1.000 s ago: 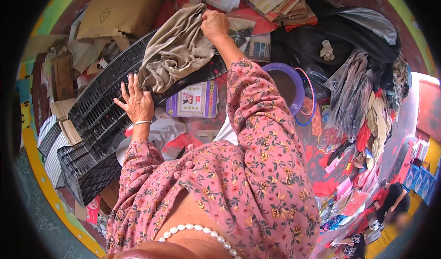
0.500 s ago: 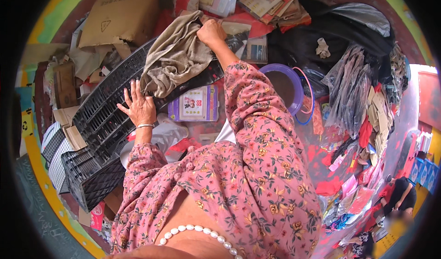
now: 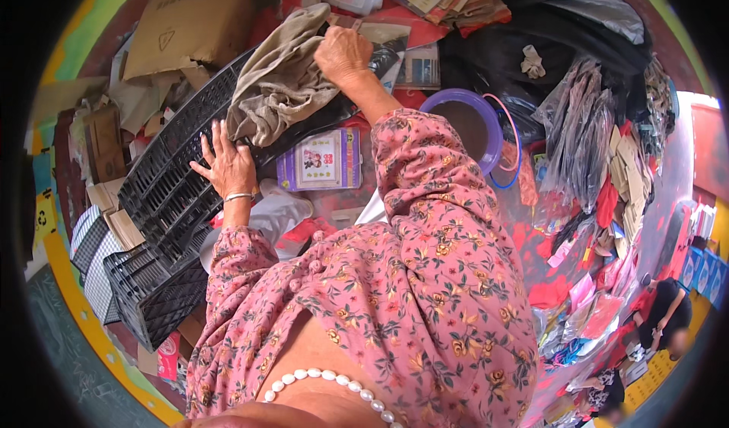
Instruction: The person sits on the floor and wipes a black plastic crate with a cloth. They rotate the crate to clean different sides and the interior, then place it on a stack of other crates. The person repeats this process with another crate.
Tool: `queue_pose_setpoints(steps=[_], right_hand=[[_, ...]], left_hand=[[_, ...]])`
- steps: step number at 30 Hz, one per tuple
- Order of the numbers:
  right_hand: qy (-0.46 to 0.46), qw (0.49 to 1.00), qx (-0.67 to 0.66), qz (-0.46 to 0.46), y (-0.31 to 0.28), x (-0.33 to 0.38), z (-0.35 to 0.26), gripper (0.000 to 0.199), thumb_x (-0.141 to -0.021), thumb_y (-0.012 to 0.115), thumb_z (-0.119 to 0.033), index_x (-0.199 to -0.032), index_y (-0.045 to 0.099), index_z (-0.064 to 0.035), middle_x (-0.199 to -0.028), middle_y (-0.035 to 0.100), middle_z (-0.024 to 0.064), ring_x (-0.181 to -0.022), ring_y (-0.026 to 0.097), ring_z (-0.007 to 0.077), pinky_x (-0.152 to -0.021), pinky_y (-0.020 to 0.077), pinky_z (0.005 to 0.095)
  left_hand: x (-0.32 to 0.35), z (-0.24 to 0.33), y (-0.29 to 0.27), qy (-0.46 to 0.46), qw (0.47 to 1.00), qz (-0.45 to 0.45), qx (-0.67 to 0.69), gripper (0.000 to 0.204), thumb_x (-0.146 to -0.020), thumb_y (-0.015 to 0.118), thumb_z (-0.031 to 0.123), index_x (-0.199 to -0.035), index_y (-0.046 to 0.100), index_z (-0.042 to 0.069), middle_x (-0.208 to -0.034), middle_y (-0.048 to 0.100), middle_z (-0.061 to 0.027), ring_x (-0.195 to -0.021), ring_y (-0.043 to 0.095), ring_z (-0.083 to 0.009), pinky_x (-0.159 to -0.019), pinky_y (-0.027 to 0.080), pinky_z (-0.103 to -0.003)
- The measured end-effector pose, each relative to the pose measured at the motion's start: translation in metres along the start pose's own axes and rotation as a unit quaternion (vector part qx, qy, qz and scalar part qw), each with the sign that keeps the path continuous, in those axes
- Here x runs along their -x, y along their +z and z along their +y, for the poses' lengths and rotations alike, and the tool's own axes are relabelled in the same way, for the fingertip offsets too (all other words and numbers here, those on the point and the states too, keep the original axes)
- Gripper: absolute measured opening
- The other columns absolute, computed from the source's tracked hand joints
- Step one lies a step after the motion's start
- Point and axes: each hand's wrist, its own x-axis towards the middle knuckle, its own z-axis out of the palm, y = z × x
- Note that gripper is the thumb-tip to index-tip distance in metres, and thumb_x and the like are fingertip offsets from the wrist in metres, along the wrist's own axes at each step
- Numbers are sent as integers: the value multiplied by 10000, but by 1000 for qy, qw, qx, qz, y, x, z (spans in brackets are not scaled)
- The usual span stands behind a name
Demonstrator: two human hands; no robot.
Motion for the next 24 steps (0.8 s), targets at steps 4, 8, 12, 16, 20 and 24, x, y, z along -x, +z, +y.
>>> queue_pose_setpoints(steps=[4,8,12,16,20,24], right_hand=[[-25,995,51,-80,14,-2,22,205,-722,522,-182,-797,643,-34,-853,628,212,-832,609,369,-744,478,438],[27,991,-86,-100,26,-13,43,307,-729,578,-281,-970,651,-106,-961,621,192,-931,585,350,-812,456,420],[75,993,-41,-85,25,-3,27,332,-711,590,-295,-996,651,-136,-996,623,167,-957,579,339,-845,450,408],[92,987,-22,-132,13,-11,31,273,-716,566,-241,-940,667,-122,-980,624,182,-934,592,343,-826,460,422],[71,996,19,-55,30,-10,26,220,-685,556,-190,-830,669,-70,-900,630,210,-887,607,349,-755,486,434],[172,982,-79,-10,38,-10,24,208,-662,551,-168,-804,672,-77,-846,635,196,-834,613,357,-727,493,425]], left_hand=[[-4,1,0,7,1000,4,8,542,-799,448,253,-1330,347,207,-1421,266,55,-1301,248,-242,-972,102,-658],[-2,2,0,0,1000,4,11,540,-800,447,254,-1329,350,207,-1420,268,60,-1302,250,-243,-972,100,-659],[-3,1,-1,-6,1000,5,5,535,-799,441,252,-1326,356,215,-1418,272,69,-1300,255,-237,-970,102,-662],[0,-1,1,-6,1000,7,3,532,-794,450,254,-1319,365,228,-1414,280,76,-1298,260,-222,-969,99,-663],[2,0,2,-3,1000,-4,-3,557,-795,433,248,-1340,322,240,-1430,239,89,-1309,234,-214,-981,104,-650],[1,3,2,0,1000,7,-2,539,-793,450,256,-1322,358,216,-1420,266,72,-1296,253,-232,-974,100,-650]])
